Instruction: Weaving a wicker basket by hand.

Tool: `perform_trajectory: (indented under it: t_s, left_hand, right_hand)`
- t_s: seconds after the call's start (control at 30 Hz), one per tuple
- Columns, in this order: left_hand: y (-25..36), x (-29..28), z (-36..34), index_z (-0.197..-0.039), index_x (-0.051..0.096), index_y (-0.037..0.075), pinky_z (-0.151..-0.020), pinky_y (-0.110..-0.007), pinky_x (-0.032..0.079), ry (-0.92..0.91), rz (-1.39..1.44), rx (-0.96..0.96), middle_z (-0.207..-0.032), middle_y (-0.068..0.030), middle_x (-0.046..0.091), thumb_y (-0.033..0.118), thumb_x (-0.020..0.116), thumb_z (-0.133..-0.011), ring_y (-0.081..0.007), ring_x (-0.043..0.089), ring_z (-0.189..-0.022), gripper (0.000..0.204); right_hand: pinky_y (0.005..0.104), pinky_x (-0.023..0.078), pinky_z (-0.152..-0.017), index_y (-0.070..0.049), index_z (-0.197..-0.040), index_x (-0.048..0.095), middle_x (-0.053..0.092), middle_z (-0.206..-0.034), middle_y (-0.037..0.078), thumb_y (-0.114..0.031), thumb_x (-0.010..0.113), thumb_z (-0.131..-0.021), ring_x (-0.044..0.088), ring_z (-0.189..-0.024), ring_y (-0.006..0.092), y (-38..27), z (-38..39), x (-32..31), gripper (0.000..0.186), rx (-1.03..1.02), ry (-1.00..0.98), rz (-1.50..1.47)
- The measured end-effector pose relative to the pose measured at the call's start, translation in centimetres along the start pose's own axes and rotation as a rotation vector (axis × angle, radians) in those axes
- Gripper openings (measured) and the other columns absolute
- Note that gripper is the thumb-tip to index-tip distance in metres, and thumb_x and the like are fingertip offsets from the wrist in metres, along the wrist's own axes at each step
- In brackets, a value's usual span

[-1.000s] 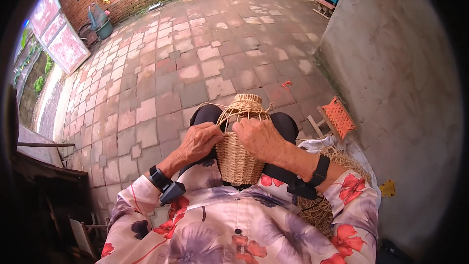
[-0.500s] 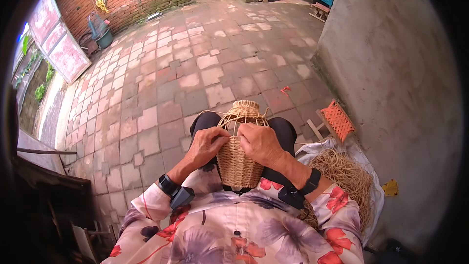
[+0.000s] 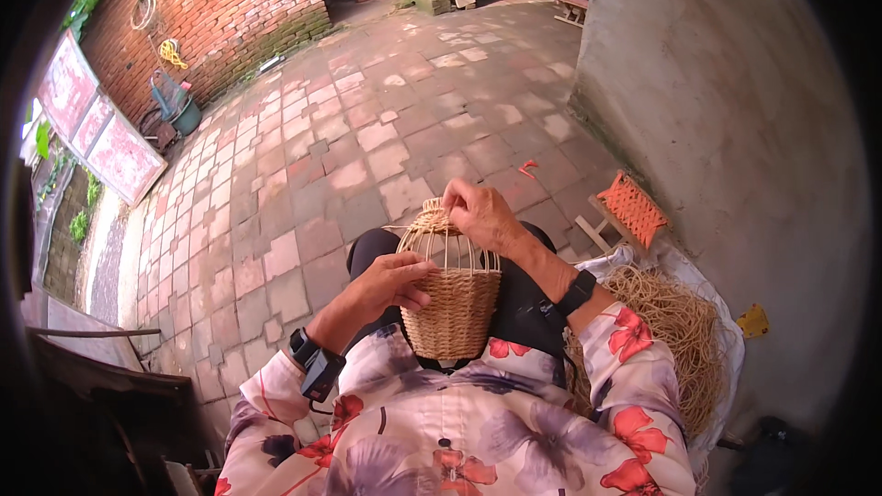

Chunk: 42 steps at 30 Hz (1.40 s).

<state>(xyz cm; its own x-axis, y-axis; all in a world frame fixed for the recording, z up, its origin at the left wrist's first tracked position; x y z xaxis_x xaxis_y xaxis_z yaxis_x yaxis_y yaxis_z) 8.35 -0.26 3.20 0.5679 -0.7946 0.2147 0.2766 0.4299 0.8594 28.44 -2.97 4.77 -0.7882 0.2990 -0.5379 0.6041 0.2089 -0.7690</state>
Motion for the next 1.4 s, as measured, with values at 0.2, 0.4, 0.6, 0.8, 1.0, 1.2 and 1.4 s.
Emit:
perform_trajectory:
  t_s: [0.2, 0.4, 0.6, 0.8, 1.0, 1.2, 1.4]
  left_hand:
    - [1.7, -1.0, 0.5, -0.086, 0.063, 0.002, -0.057, -0.027, 0.052, 0.041, -0.64, 0.222, -0.078, -0.0046, 0.061, 0.031, 0.059, -0.094, -0.0158, 0.065, -0.066, 0.03]
    - [4.2, -0.3, 1.0, -0.081, 0.064, 0.001, -0.059, -0.037, 0.044, 0.015, -1.098, 0.679, -0.072, -0.012, 0.052, 0.028, 0.065, -0.087, -0.025, 0.058, -0.066, 0.027]
    - [4.1, -0.4, 1.0, -0.079, 0.062, 0.001, -0.059, -0.037, 0.045, 0.066, -0.999, 0.535, -0.072, -0.0117, 0.052, 0.027, 0.065, -0.087, -0.0266, 0.058, -0.067, 0.028]
    - [6.8, 1.0, 1.2, -0.077, 0.062, 0.001, -0.059, -0.038, 0.046, -0.011, -1.228, 0.79, -0.082, -0.0125, 0.057, 0.022, 0.068, -0.082, -0.0301, 0.06, -0.069, 0.022]
    - [8.6, 2.6, 0.3, -0.075, 0.066, 0.008, -0.064, -0.039, 0.052, 0.014, -1.522, 0.889, -0.096, -0.008, 0.06, 0.024, 0.068, -0.077, -0.0267, 0.063, -0.079, 0.016]
    - [7.5, 2.5, -1.1, -0.079, 0.068, 0.01, -0.066, -0.038, 0.052, 0.065, -1.56, 1.124, -0.102, -0.0043, 0.061, 0.019, 0.071, -0.073, -0.0232, 0.062, -0.089, 0.012]
    - [8.4, 2.4, -1.1, -0.089, 0.068, 0.011, -0.069, -0.037, 0.052, 0.1, -1.466, 1.114, -0.1, -0.0053, 0.061, 0.014, 0.07, -0.074, -0.0241, 0.062, -0.087, 0.015]
  right_hand:
    - [0.0295, 0.049, -0.06, -0.002, -0.097, 0.059, 0.061, -0.07, 0.006, -0.008, 0.053, -0.083, 0.059, -0.064, 0.0129, 0.2, -1.5, -4.8, 0.016, 0.257, 0.291, -0.25]
    - [0.0409, 0.051, -0.067, -0.003, -0.104, 0.061, 0.065, -0.079, 0.015, -0.025, 0.058, -0.085, 0.064, -0.073, 0.0319, 15.3, 2.2, -17.4, 0.029, 0.26, 0.274, 0.778]
    - [0.0403, 0.052, -0.077, -0.003, -0.104, 0.064, 0.065, -0.102, 0.015, -0.023, 0.06, -0.086, 0.065, -0.09, 0.032, 5.6, 6.4, -12.8, 0.027, 0.334, 0.436, 0.554]
    - [0.0317, 0.052, -0.077, -0.002, -0.104, 0.064, 0.065, -0.095, 0.013, -0.012, 0.062, -0.084, 0.065, -0.089, 0.0221, -1.8, 4.2, -8.9, 0.022, 0.085, 0.33, 0.029]
    - [0.0348, 0.053, -0.071, -0.005, -0.114, 0.057, 0.065, -0.089, 0.013, -0.014, 0.065, -0.081, 0.066, -0.08, 0.0246, -5.8, 3.4, -2.8, 0.035, -0.273, 0.051, 0.051]
    - [0.0317, 0.049, -0.062, -0.007, -0.125, 0.046, 0.063, -0.071, 0.006, -0.009, 0.063, -0.081, 0.06, -0.064, 0.0159, -4.6, 3.7, -1.0, 0.047, 0.146, -0.115, 0.199]
    - [0.04, 0.049, -0.064, -0.008, -0.113, 0.054, 0.065, -0.07, 0.013, -0.009, 0.057, -0.079, 0.066, -0.067, 0.0287, -2.3, 2.6, -0.4, 0.034, 0.25, -0.061, 0.044]
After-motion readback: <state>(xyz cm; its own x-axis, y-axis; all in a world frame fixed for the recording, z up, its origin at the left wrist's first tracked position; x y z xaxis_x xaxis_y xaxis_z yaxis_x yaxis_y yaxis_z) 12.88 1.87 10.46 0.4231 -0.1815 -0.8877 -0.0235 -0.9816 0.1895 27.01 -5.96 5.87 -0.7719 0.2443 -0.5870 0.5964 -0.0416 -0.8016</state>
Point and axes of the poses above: each hand's wrist, its own z-axis away from the middle knuckle, its own x-axis out of the palm, y = z × x, the point moved 3 cm from there along -z, towards the middle knuckle
